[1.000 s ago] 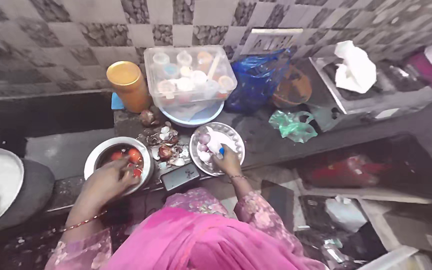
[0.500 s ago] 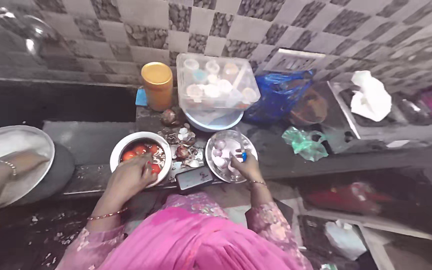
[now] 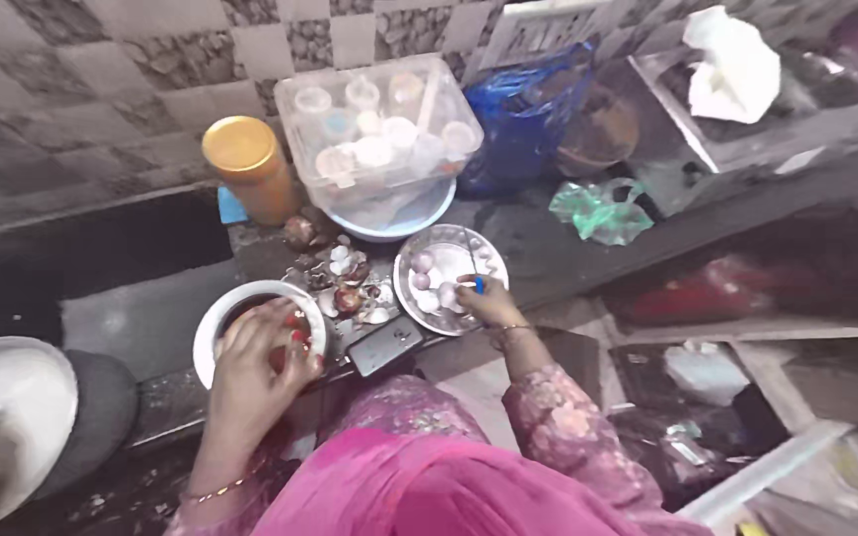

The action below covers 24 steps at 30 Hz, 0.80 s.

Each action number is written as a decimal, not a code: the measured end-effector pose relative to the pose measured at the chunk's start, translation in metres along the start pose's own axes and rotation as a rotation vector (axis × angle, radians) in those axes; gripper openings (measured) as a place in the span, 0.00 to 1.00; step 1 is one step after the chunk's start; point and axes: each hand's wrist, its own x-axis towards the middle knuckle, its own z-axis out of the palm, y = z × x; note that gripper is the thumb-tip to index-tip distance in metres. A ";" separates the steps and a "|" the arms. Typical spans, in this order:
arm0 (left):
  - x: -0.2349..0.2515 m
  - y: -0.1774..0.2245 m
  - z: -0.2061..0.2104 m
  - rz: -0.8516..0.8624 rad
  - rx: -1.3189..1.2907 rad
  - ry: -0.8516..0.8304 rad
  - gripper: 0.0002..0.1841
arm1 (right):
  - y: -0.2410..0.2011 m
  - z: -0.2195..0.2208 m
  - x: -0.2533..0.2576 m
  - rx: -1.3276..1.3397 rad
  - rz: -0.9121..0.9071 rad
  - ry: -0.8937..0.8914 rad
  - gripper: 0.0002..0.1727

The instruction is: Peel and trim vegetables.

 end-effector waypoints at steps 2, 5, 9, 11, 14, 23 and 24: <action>0.000 0.018 0.004 0.011 -0.070 0.040 0.27 | -0.001 -0.008 -0.004 0.033 -0.015 -0.037 0.22; 0.008 0.050 0.027 -0.001 -0.283 -0.011 0.24 | 0.003 -0.018 -0.004 0.188 -0.073 -0.107 0.21; 0.035 0.096 0.098 -0.123 -0.561 -0.333 0.29 | 0.011 -0.024 -0.014 0.385 -0.167 -0.196 0.19; 0.054 0.113 0.131 -0.246 -0.625 -0.463 0.35 | 0.013 -0.028 -0.019 0.408 -0.221 -0.211 0.17; 0.071 0.128 0.164 -0.344 -0.701 -0.536 0.33 | 0.017 -0.032 -0.020 0.390 -0.271 -0.212 0.17; 0.095 0.129 0.160 -0.165 -0.323 -0.564 0.30 | 0.034 -0.037 0.012 0.118 -0.195 -0.059 0.18; 0.099 0.123 0.144 -0.145 -0.256 -0.544 0.26 | 0.031 -0.036 0.017 0.060 -0.186 -0.073 0.20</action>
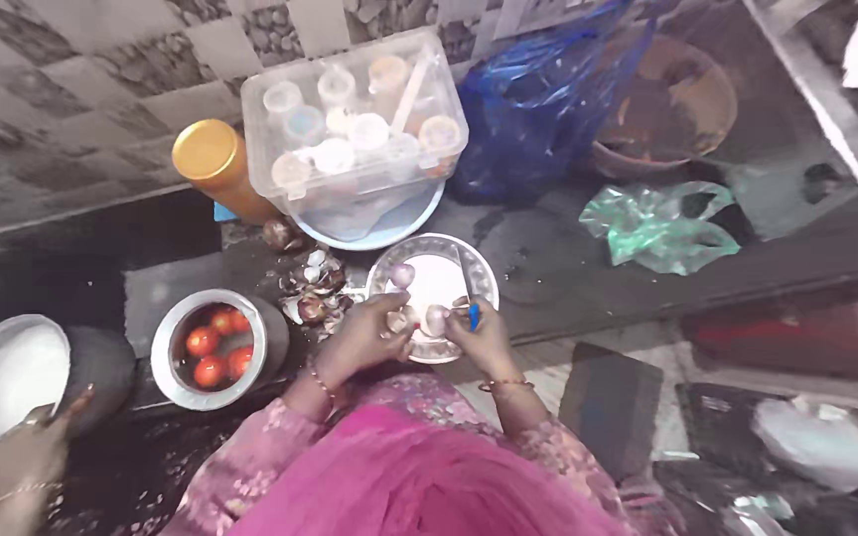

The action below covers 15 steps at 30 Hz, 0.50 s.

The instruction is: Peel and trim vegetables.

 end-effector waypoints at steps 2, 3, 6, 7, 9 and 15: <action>-0.013 -0.012 -0.042 -0.046 0.158 0.050 0.19 | -0.005 0.004 0.009 -0.098 0.015 -0.067 0.21; -0.019 -0.018 -0.067 -0.109 0.235 0.069 0.17 | -0.009 0.006 0.013 -0.148 0.023 -0.107 0.21; -0.020 -0.049 -0.133 -0.248 0.463 0.205 0.14 | -0.019 0.011 0.018 -0.292 0.008 -0.107 0.19; -0.014 -0.060 -0.149 -0.302 0.517 0.205 0.15 | -0.021 0.011 0.017 -0.327 0.002 -0.081 0.19; 0.005 -0.085 -0.169 -0.309 0.590 0.155 0.18 | -0.024 0.009 0.014 -0.363 -0.026 -0.008 0.23; 0.053 -0.119 -0.175 -0.243 0.776 -0.080 0.26 | -0.027 -0.012 -0.015 -0.266 -0.275 0.265 0.22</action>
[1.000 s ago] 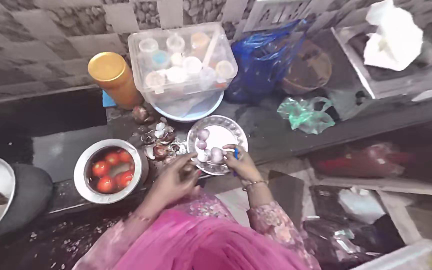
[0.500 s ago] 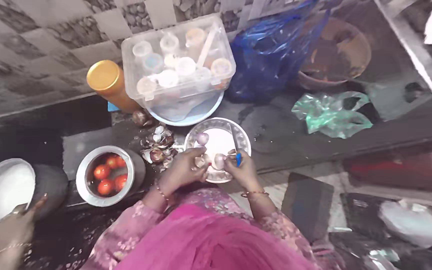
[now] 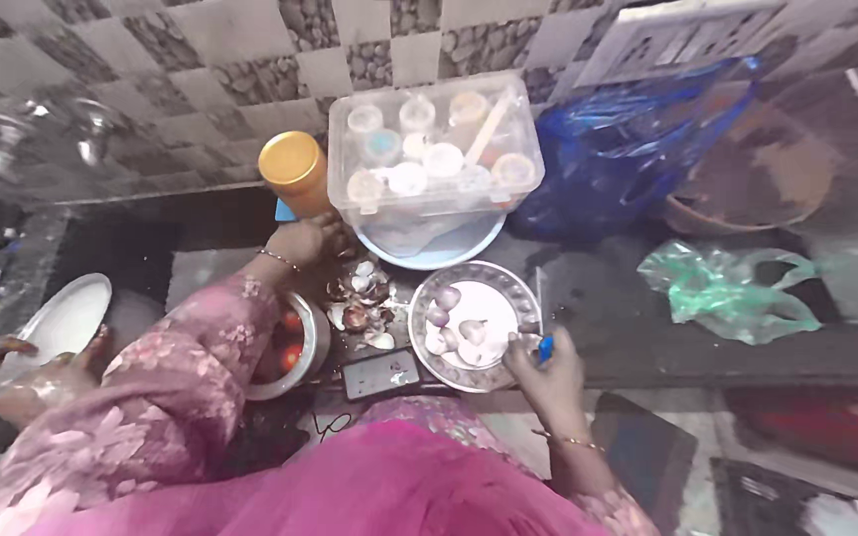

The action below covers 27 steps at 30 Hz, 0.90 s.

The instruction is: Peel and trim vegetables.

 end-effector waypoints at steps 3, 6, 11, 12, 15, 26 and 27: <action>0.008 -0.001 0.004 -0.005 0.094 -0.008 0.26 | -0.005 -0.015 -0.013 0.046 -0.012 0.081 0.20; 0.013 -0.006 0.011 0.074 0.134 0.056 0.24 | -0.012 -0.020 -0.027 0.082 0.008 0.144 0.19; 0.022 -0.015 0.024 0.268 0.228 0.170 0.16 | -0.022 -0.008 -0.043 0.161 -0.001 0.220 0.19; 0.023 -0.014 0.024 0.290 0.248 0.169 0.15 | -0.025 -0.005 -0.045 0.174 -0.008 0.221 0.19; 0.017 -0.014 0.024 0.314 0.306 0.184 0.14 | -0.035 0.003 -0.052 0.200 -0.035 0.208 0.18; -0.091 -0.034 -0.009 0.113 -0.946 0.383 0.50 | -0.064 0.023 -0.054 0.140 -0.104 0.047 0.29; -0.101 -0.028 -0.005 0.128 -1.102 0.365 0.53 | -0.069 0.025 -0.050 0.134 -0.130 -0.005 0.30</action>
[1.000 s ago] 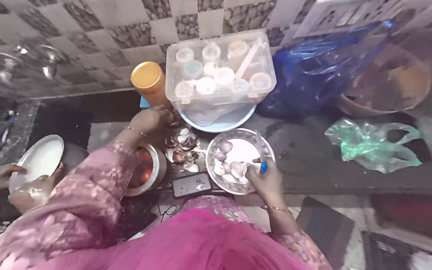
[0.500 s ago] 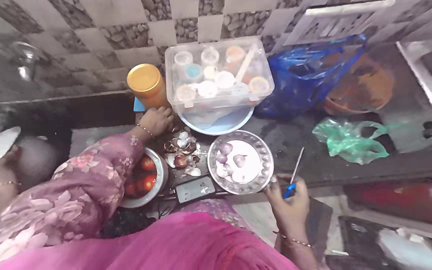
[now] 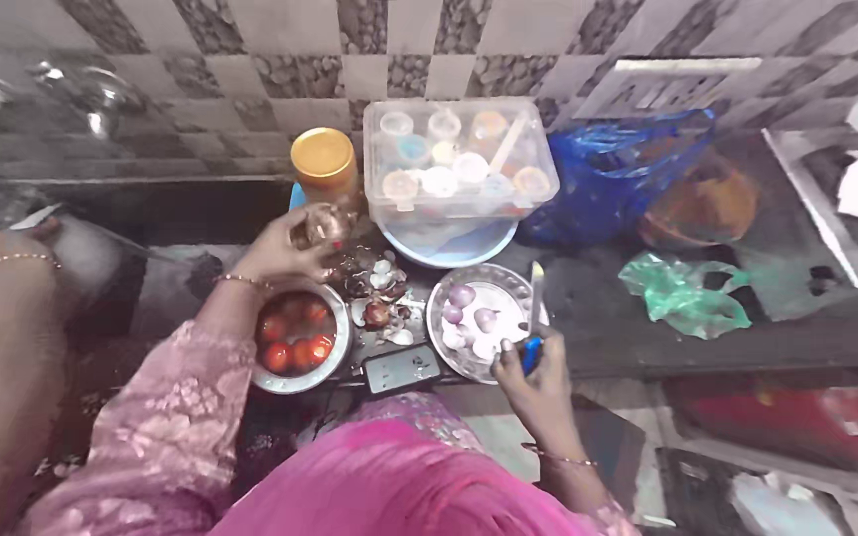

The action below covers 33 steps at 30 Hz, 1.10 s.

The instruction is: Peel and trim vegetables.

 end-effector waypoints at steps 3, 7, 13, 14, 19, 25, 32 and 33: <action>-0.024 -0.003 0.028 -0.128 -0.402 0.064 0.62 | -0.014 0.006 0.017 0.002 -0.051 -0.170 0.26; -0.046 -0.004 0.074 -0.185 -0.876 0.239 0.19 | -0.032 0.011 0.041 0.105 -0.076 -0.354 0.21; -0.053 0.005 0.114 -0.229 -1.432 0.305 0.24 | -0.042 0.027 0.058 0.286 -0.152 -0.471 0.18; -0.053 0.006 0.116 -0.255 -1.459 0.294 0.25 | -0.042 0.028 0.060 0.304 -0.149 -0.486 0.18; -0.048 0.012 0.120 -0.400 -1.252 0.199 0.19 | -0.040 0.028 0.066 0.335 -0.030 -0.583 0.12; -0.046 0.005 0.113 -0.115 -0.384 0.048 0.62 | -0.051 0.024 0.077 0.053 -0.108 -0.579 0.14; -0.053 -0.006 0.127 0.261 0.086 0.350 0.49 | -0.066 0.048 0.077 -0.243 -0.190 -0.587 0.37; -0.054 -0.009 0.129 0.283 0.101 0.376 0.50 | -0.067 0.050 0.078 -0.264 -0.194 -0.591 0.39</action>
